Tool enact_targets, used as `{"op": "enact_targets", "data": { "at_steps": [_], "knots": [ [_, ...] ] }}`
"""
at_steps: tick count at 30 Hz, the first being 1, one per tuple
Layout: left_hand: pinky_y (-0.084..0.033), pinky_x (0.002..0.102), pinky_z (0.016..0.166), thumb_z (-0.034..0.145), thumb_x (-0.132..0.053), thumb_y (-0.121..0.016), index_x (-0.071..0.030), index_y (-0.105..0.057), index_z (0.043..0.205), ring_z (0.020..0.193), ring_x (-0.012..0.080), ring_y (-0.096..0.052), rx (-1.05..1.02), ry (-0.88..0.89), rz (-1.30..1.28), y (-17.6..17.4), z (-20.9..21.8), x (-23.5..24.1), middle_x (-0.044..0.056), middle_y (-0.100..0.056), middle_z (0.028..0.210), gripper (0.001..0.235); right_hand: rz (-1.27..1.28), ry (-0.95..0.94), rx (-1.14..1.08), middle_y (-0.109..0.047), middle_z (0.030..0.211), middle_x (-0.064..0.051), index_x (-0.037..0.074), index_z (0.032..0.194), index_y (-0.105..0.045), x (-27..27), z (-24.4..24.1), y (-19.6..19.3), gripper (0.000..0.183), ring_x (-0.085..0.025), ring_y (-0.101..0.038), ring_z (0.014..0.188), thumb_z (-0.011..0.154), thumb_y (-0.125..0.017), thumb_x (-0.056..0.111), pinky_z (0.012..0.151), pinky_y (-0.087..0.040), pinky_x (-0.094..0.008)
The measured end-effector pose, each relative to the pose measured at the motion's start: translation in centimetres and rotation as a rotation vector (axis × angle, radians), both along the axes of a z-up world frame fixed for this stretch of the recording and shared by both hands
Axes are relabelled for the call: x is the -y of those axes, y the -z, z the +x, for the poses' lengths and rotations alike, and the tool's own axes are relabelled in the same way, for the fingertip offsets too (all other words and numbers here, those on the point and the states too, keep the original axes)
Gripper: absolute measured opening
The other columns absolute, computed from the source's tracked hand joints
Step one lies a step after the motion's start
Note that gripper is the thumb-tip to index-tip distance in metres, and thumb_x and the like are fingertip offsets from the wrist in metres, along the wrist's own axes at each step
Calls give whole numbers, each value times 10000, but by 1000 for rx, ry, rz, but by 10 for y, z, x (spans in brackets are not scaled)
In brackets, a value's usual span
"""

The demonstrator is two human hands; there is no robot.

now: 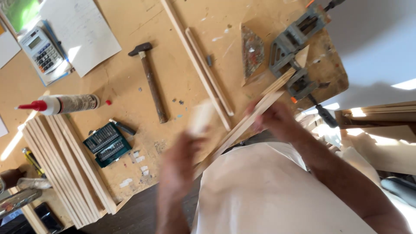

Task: Assemble wooden frames by applying glue to strips and securing them in a corner clamp jig.

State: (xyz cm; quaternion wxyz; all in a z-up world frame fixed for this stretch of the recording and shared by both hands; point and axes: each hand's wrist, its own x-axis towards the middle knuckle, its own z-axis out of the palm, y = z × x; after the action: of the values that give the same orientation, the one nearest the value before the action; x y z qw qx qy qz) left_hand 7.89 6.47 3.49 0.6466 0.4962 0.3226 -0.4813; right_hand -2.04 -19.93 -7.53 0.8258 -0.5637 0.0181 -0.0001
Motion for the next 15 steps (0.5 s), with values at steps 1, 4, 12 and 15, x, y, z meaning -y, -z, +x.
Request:
{"op": "enact_targets", "data": {
  "at_steps": [1,4,12,15],
  "knots": [
    [-544,291,781,966,-208,-551,-70,-670,936,967,238,-729,623,93,127,-11,3,-12,131,-725,960,185,87,126,-37,-612,733,-24,47,1095,-650,21,-5,7,319,-84,-580,580,968,-721,330,514,-480,-215],
    [-498,289,500,928,-190,-460,-65,-607,965,747,296,-711,1067,-165,328,-73,27,-33,202,-735,1011,197,167,375,-57,-593,747,-33,118,1132,-644,98,-19,-4,327,-129,-572,572,976,-739,389,485,-457,-248],
    [-411,283,616,1103,133,-520,27,-467,1052,716,244,-611,1516,-93,740,-48,17,-17,258,-657,913,129,-148,950,-239,-356,736,38,229,1069,-601,178,-30,-85,281,-112,-279,598,989,-608,499,620,-318,-258],
    [-320,199,555,890,-123,-814,-202,-731,1162,499,41,-288,1297,391,839,-32,-2,29,-94,-388,526,295,-11,663,-224,-491,636,7,143,1054,-700,145,-18,-46,195,-113,-393,499,1019,-550,262,470,-352,-267]
  ]
}}
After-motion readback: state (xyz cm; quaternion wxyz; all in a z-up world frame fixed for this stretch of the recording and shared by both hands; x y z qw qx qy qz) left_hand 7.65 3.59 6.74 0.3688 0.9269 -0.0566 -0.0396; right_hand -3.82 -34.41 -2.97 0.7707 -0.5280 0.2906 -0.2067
